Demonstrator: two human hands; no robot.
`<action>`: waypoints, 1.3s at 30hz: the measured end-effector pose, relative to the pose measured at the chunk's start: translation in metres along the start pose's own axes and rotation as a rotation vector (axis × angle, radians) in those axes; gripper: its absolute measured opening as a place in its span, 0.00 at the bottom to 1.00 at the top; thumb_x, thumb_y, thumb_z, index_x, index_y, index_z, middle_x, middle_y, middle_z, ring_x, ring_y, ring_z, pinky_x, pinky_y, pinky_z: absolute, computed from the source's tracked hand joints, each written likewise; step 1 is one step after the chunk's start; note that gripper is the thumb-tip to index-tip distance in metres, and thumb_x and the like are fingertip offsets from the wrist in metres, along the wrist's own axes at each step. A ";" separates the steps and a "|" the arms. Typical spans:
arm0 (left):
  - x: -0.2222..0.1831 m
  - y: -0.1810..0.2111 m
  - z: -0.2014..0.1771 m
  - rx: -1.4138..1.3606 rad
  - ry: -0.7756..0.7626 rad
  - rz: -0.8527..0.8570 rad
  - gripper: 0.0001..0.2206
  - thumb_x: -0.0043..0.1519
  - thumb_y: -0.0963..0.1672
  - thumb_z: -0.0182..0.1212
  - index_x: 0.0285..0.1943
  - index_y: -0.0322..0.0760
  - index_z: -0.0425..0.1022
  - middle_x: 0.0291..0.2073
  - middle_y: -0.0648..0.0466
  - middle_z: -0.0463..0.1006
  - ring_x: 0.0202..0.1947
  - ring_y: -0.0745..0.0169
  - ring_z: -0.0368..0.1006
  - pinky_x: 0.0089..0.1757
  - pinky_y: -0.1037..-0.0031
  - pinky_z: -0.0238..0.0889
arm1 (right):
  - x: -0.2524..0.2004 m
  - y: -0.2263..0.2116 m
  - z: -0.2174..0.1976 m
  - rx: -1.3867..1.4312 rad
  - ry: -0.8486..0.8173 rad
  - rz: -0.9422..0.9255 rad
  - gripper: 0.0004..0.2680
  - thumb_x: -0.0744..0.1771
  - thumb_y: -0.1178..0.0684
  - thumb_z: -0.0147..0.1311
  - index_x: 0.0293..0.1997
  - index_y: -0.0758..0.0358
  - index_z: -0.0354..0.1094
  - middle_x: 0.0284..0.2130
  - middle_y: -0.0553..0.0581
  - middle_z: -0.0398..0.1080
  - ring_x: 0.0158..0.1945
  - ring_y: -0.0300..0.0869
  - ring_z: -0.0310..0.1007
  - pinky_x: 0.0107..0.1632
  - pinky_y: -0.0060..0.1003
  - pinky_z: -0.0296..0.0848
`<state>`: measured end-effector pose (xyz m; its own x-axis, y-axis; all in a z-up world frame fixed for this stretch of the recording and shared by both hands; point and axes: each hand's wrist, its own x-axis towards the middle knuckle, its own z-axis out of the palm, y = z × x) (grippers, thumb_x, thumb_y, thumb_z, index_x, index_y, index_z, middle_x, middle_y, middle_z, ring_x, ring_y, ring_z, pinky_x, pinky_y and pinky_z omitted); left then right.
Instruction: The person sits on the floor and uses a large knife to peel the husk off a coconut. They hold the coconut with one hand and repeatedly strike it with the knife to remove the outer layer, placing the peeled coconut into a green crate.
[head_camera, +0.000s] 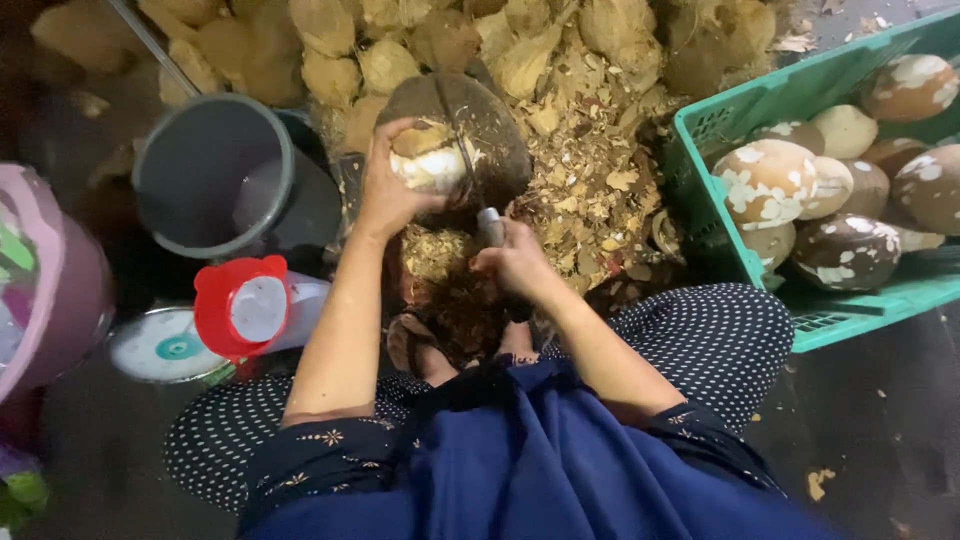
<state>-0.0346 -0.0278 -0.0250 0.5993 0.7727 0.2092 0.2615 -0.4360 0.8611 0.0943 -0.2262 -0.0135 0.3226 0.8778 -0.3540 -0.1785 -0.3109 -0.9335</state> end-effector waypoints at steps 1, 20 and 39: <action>0.003 -0.001 0.002 -0.008 0.007 -0.009 0.49 0.30 0.39 0.85 0.67 0.47 0.65 0.56 0.38 0.67 0.60 0.30 0.65 0.59 0.54 0.57 | -0.002 -0.004 -0.006 0.072 0.014 -0.012 0.16 0.51 0.63 0.65 0.39 0.67 0.70 0.18 0.63 0.71 0.22 0.49 0.78 0.26 0.35 0.70; 0.012 0.009 0.001 0.088 -0.063 -0.147 0.48 0.30 0.37 0.86 0.62 0.60 0.64 0.57 0.48 0.62 0.59 0.46 0.66 0.49 0.58 0.71 | -0.034 -0.052 -0.014 -0.017 -0.066 -0.486 0.06 0.63 0.59 0.55 0.36 0.59 0.60 0.25 0.49 0.66 0.20 0.35 0.69 0.21 0.23 0.74; 0.003 -0.002 -0.005 0.041 -0.016 -0.030 0.57 0.25 0.40 0.90 0.69 0.58 0.62 0.52 0.39 0.65 0.57 0.30 0.69 0.57 0.55 0.60 | 0.004 -0.024 0.003 0.026 0.131 -0.445 0.11 0.56 0.57 0.71 0.27 0.57 0.66 0.10 0.53 0.69 0.13 0.40 0.73 0.21 0.25 0.66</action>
<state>-0.0370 -0.0225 -0.0238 0.6027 0.7785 0.1755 0.3105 -0.4313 0.8471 0.0975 -0.2143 0.0072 0.4879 0.8697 0.0745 -0.0191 0.0959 -0.9952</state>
